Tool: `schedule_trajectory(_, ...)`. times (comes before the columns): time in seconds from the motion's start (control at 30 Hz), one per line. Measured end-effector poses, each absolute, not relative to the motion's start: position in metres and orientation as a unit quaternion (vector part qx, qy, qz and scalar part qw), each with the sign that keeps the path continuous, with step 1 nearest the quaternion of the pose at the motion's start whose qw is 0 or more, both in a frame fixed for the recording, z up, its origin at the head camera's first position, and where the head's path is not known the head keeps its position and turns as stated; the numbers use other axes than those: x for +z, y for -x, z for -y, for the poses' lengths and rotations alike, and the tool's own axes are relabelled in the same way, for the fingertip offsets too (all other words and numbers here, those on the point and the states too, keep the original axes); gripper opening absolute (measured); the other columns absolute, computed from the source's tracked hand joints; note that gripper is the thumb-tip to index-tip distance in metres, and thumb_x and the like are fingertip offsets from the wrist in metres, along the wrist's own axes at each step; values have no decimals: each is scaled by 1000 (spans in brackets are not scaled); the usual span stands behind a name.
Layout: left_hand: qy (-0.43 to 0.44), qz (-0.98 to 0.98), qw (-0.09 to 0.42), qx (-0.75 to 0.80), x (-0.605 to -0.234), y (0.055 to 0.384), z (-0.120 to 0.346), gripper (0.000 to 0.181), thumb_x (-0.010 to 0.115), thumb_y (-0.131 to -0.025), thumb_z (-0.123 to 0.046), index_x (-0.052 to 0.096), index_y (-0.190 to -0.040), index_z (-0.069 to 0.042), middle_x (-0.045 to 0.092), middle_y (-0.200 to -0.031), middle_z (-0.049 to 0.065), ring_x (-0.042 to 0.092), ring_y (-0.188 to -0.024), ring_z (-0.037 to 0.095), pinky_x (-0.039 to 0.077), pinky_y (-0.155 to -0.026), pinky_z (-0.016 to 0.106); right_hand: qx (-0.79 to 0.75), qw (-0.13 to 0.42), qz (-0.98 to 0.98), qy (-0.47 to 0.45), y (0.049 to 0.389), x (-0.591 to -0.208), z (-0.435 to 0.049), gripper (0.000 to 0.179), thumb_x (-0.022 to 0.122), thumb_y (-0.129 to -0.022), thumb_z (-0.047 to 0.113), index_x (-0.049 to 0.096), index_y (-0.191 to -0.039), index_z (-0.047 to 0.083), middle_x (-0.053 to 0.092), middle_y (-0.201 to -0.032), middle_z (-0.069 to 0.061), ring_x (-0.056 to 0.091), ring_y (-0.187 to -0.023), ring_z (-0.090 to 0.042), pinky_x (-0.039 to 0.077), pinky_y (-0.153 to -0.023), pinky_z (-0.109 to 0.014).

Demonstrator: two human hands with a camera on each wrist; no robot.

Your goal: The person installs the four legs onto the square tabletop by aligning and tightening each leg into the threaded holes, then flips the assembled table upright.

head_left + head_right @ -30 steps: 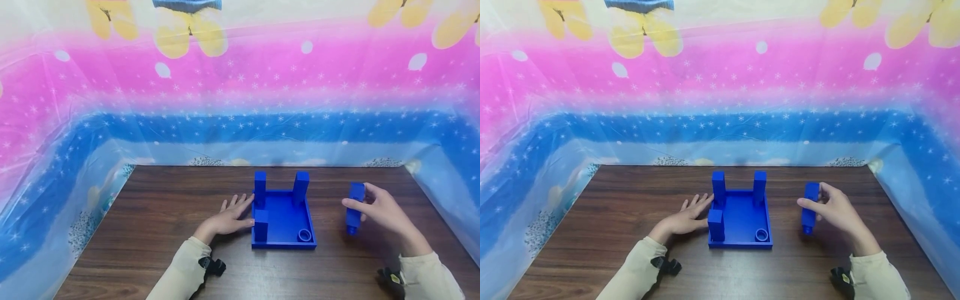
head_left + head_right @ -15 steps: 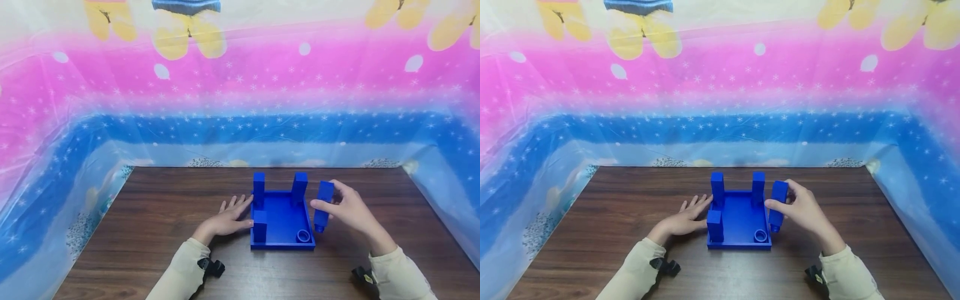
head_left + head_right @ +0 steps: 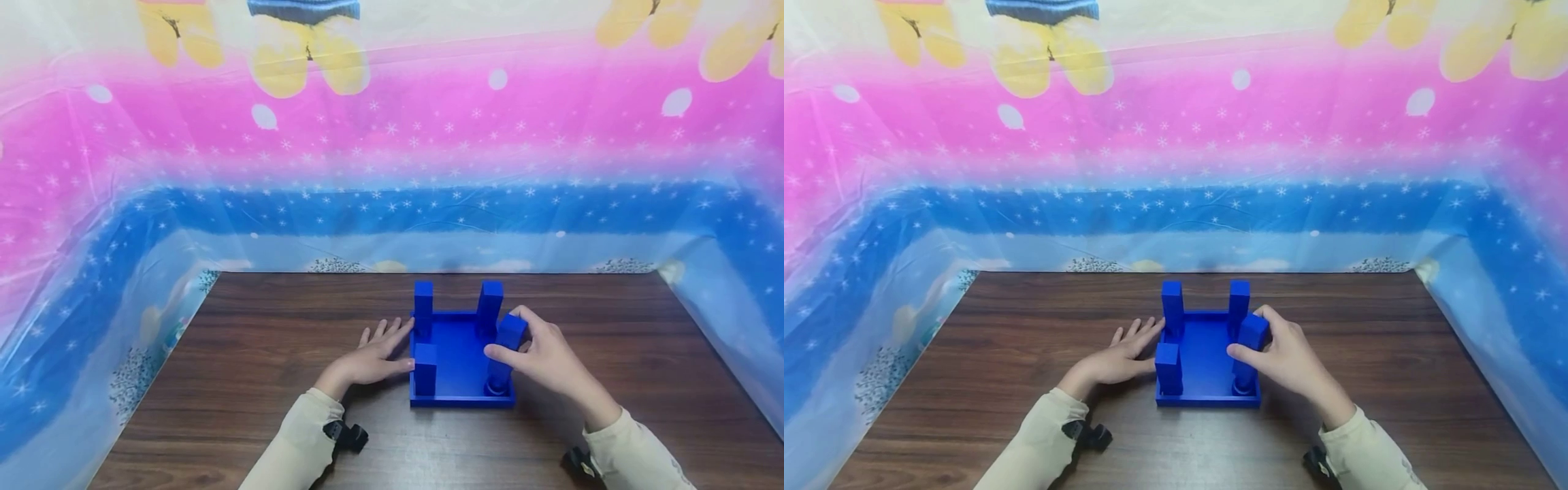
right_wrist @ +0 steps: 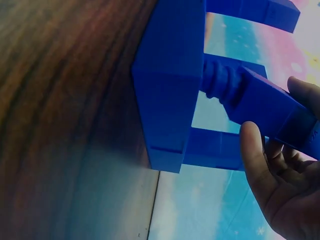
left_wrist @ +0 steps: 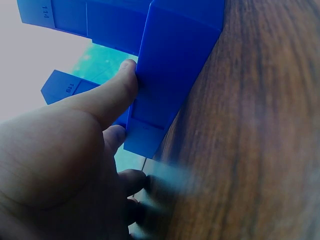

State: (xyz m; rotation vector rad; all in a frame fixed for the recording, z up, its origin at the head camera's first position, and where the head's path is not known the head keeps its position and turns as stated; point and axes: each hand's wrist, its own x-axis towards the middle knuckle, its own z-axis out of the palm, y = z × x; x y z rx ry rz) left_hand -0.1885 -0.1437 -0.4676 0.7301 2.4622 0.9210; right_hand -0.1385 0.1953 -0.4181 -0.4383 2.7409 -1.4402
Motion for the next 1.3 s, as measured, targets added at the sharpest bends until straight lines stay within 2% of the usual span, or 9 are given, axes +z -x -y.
schedule_trajectory(0.1, -262, -883, 206, 331, -468, 189, 144, 84, 56, -107, -51, 12, -172, -23, 4, -176, 19, -9, -161, 41, -11, -124, 63, -454, 7, -878, 153, 138, -421, -194, 46, 87, -90, 33, 52, -107, 9, 38, -59, 4, 37, -41, -6, 31, -42, -23)
schedule_trajectory(0.2, -262, -882, 205, 333, -468, 190, 144, 84, 56, -107, -51, 12, -172, -23, 4, -176, 19, -9, -161, 40, -11, -124, 63, -446, 7, -880, 161, 137, -423, -193, 46, 87, -90, 33, 52, -107, 9, 34, -60, 7, 36, -42, -5, 30, -42, -22)
schedule_trajectory(0.4, -263, -882, 206, 332, -469, 191, 144, 84, 57, -107, -51, 12, -172, -23, 4, -176, 18, -9, -161, 40, -11, -124, 64, -416, 12, -891, 184, 134, -424, -195, 49, 88, -89, 34, 53, -112, 9, 32, -64, 7, 43, -44, -8, 38, -43, -25)
schedule_trajectory(0.53, -263, -882, 206, 331, -468, 191, 144, 84, 57, -107, -51, 12, -172, -22, 4, -176, 19, -9, -161, 40, -11, -124, 64, -404, 29, -893, 197, 135, -424, -197, 52, 86, -90, 37, 54, -119, 9, 44, -67, 4, 53, -50, -12, 46, -48, -29)
schedule_trajectory(0.77, -267, -881, 207, 333, -468, 190, 145, 85, 57, -107, -51, 12, -172, -21, 4, -176, 19, -10, -161, 41, -12, -124, 63, -411, 52, -881, 227, 137, -422, -205, 67, 85, -92, 32, 49, -140, 1, 66, -102, -7, 65, -80, -15, 57, -68, -31)
schedule_trajectory(0.93, -269, -880, 204, 335, -469, 190, 145, 86, 57, -106, -53, 12, -172, -20, 4, -176, 19, -10, -161, 41, -12, -124, 63, -431, 76, -867, 237, 139, -423, -209, 68, 83, -94, 28, 48, -145, 1, 66, -116, -11, 64, -88, -18, 58, -71, -33)
schedule_trajectory(1.13, -264, -880, 208, 335, -469, 190, 144, 84, 57, -107, -50, 12, -172, -22, 4, -176, 18, -9, -161, 40, -11, -124, 64, -466, 103, -838, 264, 142, -424, -217, 68, 81, -95, 23, 47, -152, 9, 49, -154, -22, 63, -117, -34, 57, -94, -47)
schedule_trajectory(1.2, -265, -881, 207, 334, -469, 190, 144, 84, 57, -107, -50, 12, -172, -22, 4, -176, 18, -9, -161, 40, -11, -124, 64, -480, 104, -822, 288, 143, -425, -220, 68, 79, -96, 15, 44, -155, 10, 50, -154, -22, 63, -121, -34, 56, -98, -45)
schedule_trajectory(1.3, -265, -881, 207, 333, -469, 190, 144, 84, 57, -107, -51, 12, -172, -22, 4, -176, 18, -9, -161, 40, -11, -124, 64, -503, 103, -792, 330, 146, -427, -223, 69, 69, -95, -3, 41, -157, 10, 55, -150, -19, 66, -112, -25, 59, -88, -37)
